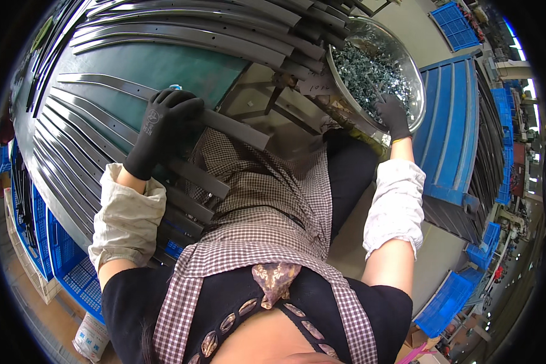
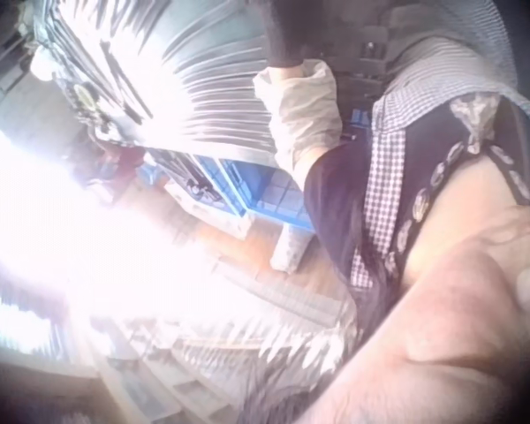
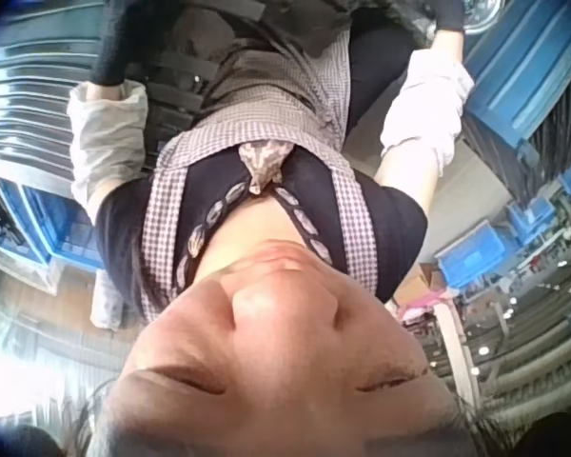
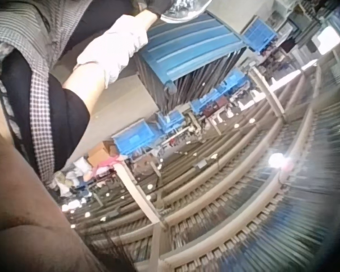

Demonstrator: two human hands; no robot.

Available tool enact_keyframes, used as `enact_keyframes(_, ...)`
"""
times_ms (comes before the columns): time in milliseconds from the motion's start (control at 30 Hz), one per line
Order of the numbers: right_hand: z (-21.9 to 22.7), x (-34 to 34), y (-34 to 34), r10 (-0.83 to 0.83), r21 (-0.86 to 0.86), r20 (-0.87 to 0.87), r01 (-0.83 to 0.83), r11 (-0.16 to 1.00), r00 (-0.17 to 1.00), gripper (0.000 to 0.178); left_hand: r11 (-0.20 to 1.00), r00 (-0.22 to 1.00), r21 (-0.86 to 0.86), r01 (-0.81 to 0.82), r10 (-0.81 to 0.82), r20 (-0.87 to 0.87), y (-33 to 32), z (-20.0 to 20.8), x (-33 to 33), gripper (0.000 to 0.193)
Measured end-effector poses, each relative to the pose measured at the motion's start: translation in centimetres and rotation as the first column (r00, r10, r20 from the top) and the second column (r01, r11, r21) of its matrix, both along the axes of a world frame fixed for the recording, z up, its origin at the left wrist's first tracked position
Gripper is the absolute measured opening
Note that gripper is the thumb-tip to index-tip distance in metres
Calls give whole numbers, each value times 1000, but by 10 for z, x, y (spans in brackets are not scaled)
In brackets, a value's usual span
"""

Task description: The person repeatedly picks up long metal frame pieces from a stack, inserts small fasteners into holes along the frame, and places the assembled pieces back onto the stack. The task continues in a repetitive cycle throughout the clip.

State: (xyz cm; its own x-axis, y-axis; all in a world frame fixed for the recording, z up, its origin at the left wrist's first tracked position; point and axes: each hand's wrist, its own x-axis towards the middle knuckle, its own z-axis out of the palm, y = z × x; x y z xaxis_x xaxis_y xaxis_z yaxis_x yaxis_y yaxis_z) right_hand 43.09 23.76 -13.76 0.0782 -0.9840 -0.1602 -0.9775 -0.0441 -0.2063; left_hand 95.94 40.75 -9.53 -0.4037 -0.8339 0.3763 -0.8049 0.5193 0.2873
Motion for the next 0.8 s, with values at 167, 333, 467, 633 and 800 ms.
enact_keyframes(167,9,-24,12,-171,78,602,156,985,780,27,1000,1000,4,-21,21,-8,-1,2,-6,38)
enact_keyframes(333,8,-29,13,-469,444,883,290,848,18,17,1000,1000,13,-20,20,-15,-2,-3,-3,41)
enact_keyframes(467,17,6,34,-334,350,936,184,918,-114,19,995,998,-84,-53,51,-28,6,13,-14,38)
enact_keyframes(633,75,128,147,46,23,936,-191,981,348,20,935,950,278,220,-141,-279,51,38,-61,26)
enact_keyframes(800,30,187,215,49,-15,998,-567,823,44,28,675,815,617,404,41,-578,65,30,-99,31)
